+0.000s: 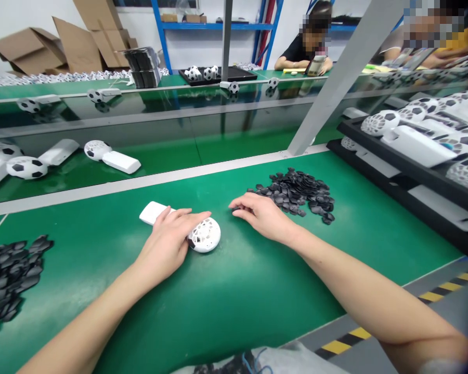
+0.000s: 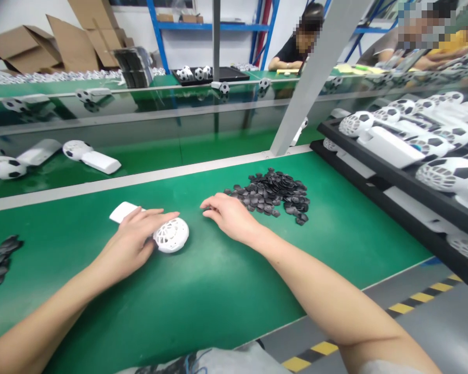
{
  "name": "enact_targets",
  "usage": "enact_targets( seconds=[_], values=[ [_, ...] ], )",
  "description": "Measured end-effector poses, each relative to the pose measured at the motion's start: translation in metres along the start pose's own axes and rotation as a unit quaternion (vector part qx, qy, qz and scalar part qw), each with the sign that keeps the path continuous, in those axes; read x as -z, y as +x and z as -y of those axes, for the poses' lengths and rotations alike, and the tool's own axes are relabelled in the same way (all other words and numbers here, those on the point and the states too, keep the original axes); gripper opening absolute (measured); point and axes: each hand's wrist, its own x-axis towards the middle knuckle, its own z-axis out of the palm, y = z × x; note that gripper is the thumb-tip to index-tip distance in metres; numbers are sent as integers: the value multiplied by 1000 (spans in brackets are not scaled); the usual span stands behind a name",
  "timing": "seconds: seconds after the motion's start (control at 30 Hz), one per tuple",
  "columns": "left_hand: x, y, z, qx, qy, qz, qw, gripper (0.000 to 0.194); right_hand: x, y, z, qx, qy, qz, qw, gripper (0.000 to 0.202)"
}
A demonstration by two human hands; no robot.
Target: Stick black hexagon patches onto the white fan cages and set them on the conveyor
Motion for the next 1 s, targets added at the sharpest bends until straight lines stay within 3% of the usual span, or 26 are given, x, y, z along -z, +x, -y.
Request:
enact_targets(
  seconds=[0.1,0.3,0.57,0.73,0.87,1.0],
  values=[
    [-1,0,0,10,-7,14,1000,65,-1,-5,9,83,57,-5,995,12],
    [5,-1,-5,19,-34,46,998,65,-6,-15,23,175,102,6,979,11],
    [3,2,-12,50,-59,36,996,75,-18,-21,33,346,-74,-62,933,24],
    [1,0,-18,63,-64,16,996,73,-20,-21,40,322,-108,-10,941,20],
    [0,-1,-20,66,-69,3,995,66,-25,-19,38,288,-10,-20,957,17],
    [0,0,-20,78,-74,-6,994,58,-31,-17,34,201,107,-40,973,13]
  ],
)
